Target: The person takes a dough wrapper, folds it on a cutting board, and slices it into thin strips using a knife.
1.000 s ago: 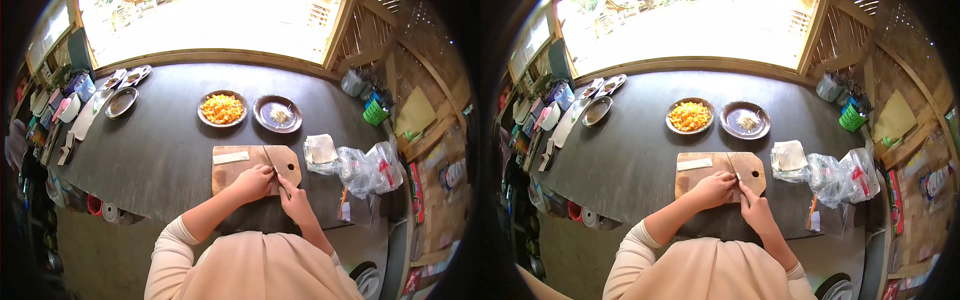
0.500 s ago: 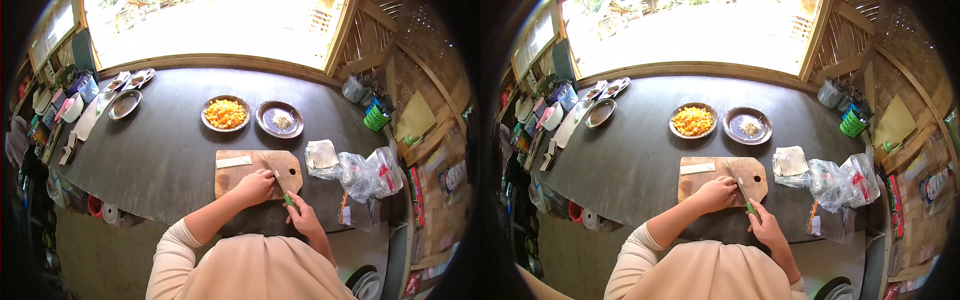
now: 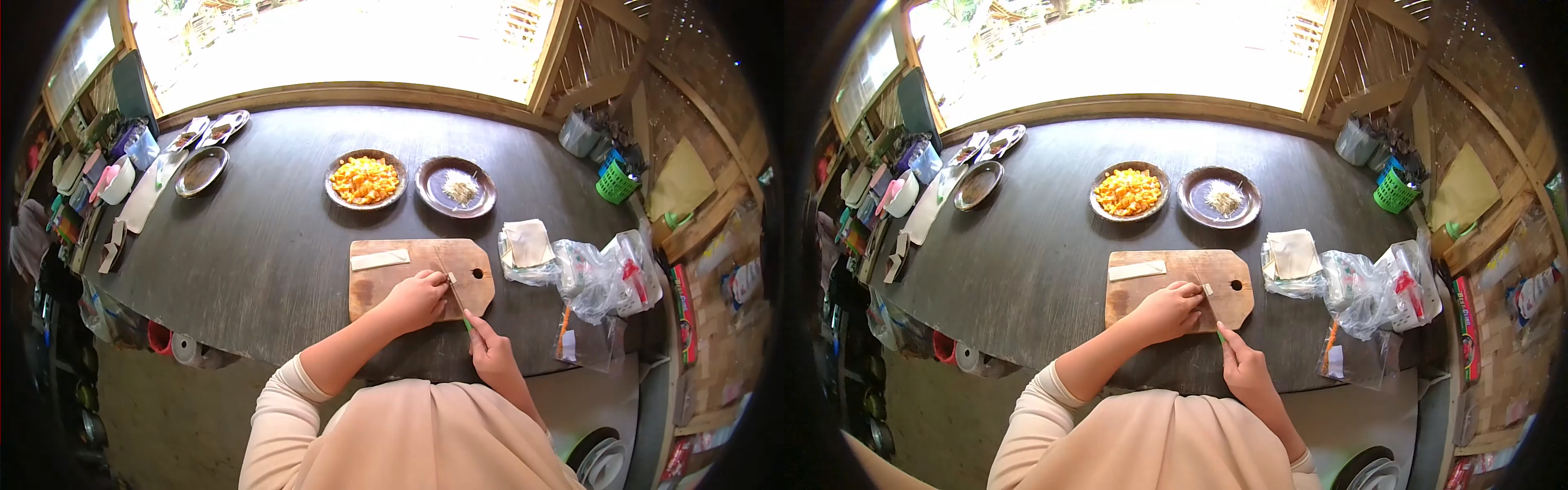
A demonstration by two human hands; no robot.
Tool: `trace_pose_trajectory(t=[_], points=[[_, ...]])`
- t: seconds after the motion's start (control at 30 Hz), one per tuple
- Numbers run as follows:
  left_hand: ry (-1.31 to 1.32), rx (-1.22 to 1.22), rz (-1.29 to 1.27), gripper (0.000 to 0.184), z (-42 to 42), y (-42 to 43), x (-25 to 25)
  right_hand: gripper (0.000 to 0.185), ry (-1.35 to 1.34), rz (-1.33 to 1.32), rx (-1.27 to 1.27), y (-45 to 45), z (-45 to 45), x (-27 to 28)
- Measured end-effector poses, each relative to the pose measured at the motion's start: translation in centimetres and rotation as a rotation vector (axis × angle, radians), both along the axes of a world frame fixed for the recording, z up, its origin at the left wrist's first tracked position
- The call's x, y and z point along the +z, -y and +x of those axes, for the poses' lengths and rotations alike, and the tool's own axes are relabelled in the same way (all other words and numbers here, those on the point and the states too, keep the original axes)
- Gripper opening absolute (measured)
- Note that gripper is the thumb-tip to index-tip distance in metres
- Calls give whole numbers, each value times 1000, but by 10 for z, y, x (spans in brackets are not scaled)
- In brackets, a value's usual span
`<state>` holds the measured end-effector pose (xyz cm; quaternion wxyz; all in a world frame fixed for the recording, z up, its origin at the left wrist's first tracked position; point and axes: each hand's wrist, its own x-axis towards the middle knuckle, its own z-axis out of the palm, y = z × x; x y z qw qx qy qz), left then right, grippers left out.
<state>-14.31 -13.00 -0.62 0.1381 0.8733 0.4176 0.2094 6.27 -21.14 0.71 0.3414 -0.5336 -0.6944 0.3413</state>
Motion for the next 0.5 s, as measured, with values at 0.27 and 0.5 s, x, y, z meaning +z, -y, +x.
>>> trace_pose_trajectory(t=[0.27,0.5], points=[[12,4,-41,32,1,0,1,33,-11,64,24,-2,-5,12],[-15,-13,-60,31,1,0,8,33,-66,11,10,-4,-4,10]])
